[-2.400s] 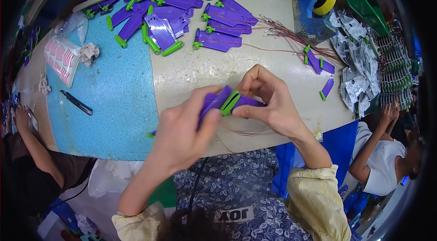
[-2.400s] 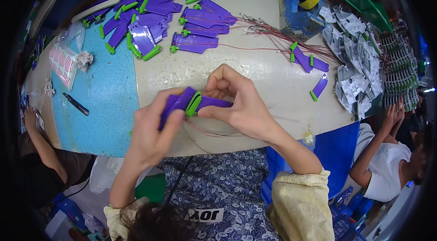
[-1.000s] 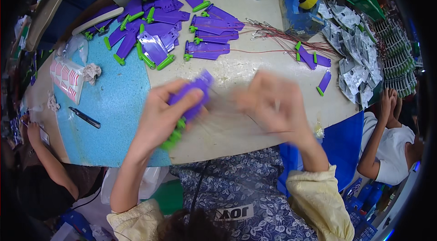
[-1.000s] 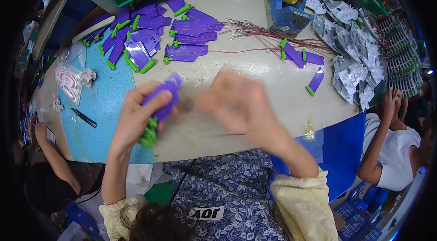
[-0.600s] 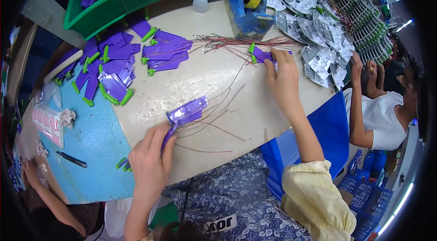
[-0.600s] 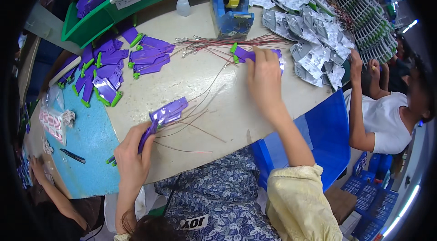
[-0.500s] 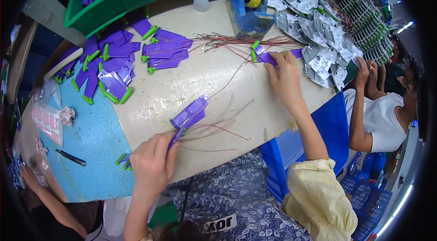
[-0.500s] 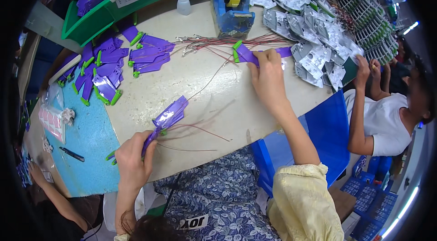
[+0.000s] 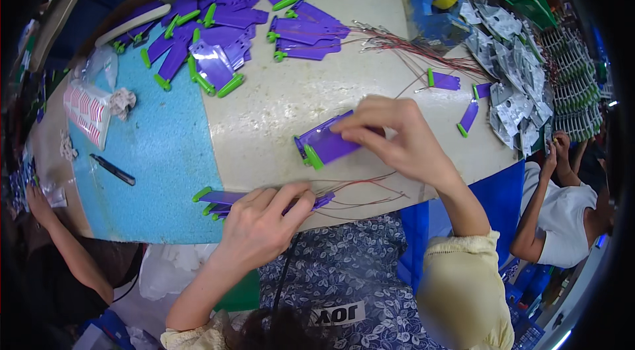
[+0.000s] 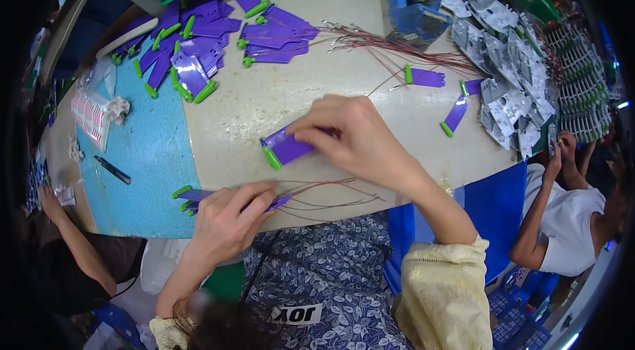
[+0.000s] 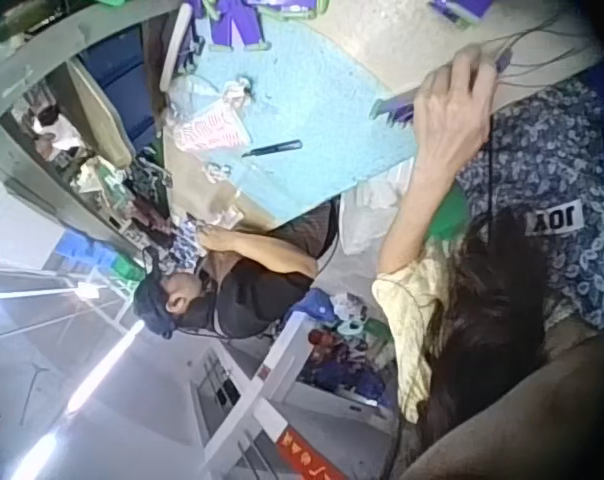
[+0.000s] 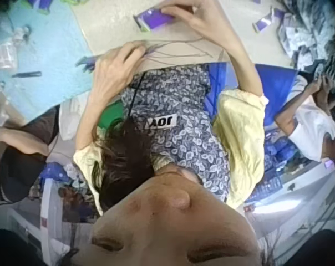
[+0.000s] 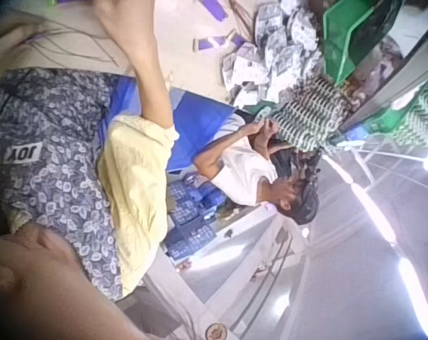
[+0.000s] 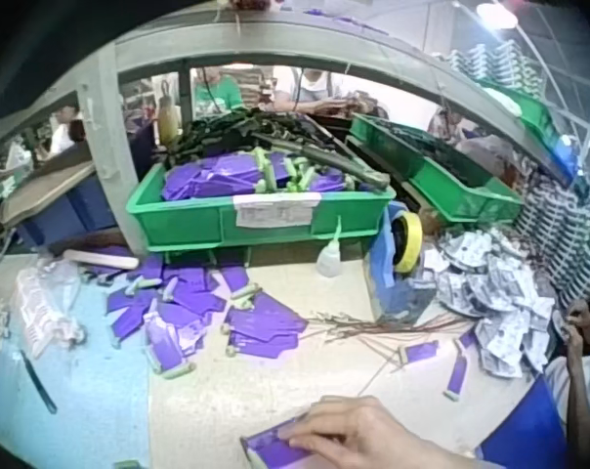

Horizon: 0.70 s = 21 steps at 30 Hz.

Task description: The person assembles purple plastic components by inserting green plastic pieces and red wires into them. They use a small bottle to apply liquid adhesive to the parts before inserting the wires. The person works on multiple units sequentially, stacking the finished assemblies on the table.

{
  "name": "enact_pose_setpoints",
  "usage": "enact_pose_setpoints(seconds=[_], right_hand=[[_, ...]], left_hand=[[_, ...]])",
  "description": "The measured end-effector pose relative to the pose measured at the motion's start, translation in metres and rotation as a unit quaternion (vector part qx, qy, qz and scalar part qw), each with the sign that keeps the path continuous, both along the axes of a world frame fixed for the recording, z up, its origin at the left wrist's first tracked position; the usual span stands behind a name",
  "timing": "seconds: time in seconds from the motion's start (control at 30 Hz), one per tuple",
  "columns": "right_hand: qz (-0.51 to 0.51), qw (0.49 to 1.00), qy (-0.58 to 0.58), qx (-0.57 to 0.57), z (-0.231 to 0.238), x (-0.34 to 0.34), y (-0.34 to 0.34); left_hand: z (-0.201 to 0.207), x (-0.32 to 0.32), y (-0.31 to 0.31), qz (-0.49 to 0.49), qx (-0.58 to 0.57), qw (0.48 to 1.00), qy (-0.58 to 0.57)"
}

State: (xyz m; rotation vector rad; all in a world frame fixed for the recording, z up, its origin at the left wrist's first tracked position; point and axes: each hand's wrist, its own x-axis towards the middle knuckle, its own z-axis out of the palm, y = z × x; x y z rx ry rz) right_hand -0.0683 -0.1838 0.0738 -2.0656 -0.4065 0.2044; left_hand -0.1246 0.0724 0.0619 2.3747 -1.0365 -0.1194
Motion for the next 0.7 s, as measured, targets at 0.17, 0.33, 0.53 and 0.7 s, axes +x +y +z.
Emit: enact_pose_setpoints(seconds=[0.17,0.33,0.53,0.7], right_hand=[[0.016,0.999,-0.023,-0.043,-0.033,0.016,0.021],[0.056,0.984,-0.127,-0.108,-0.028,-0.004,0.029],[-0.055,0.977,0.116,0.17,-0.015,-0.018,0.034],[-0.089,0.974,0.07,0.196,-0.017,-0.032,0.04]], left_hand=[[-0.008,-0.002,-0.005,0.053,0.058,0.997,-0.008],[-0.004,0.009,-0.003,0.033,-0.004,0.999,0.02],[0.012,0.018,0.003,0.203,-0.091,0.951,0.215],[0.004,0.025,-0.021,0.167,-0.234,0.944,0.159]])
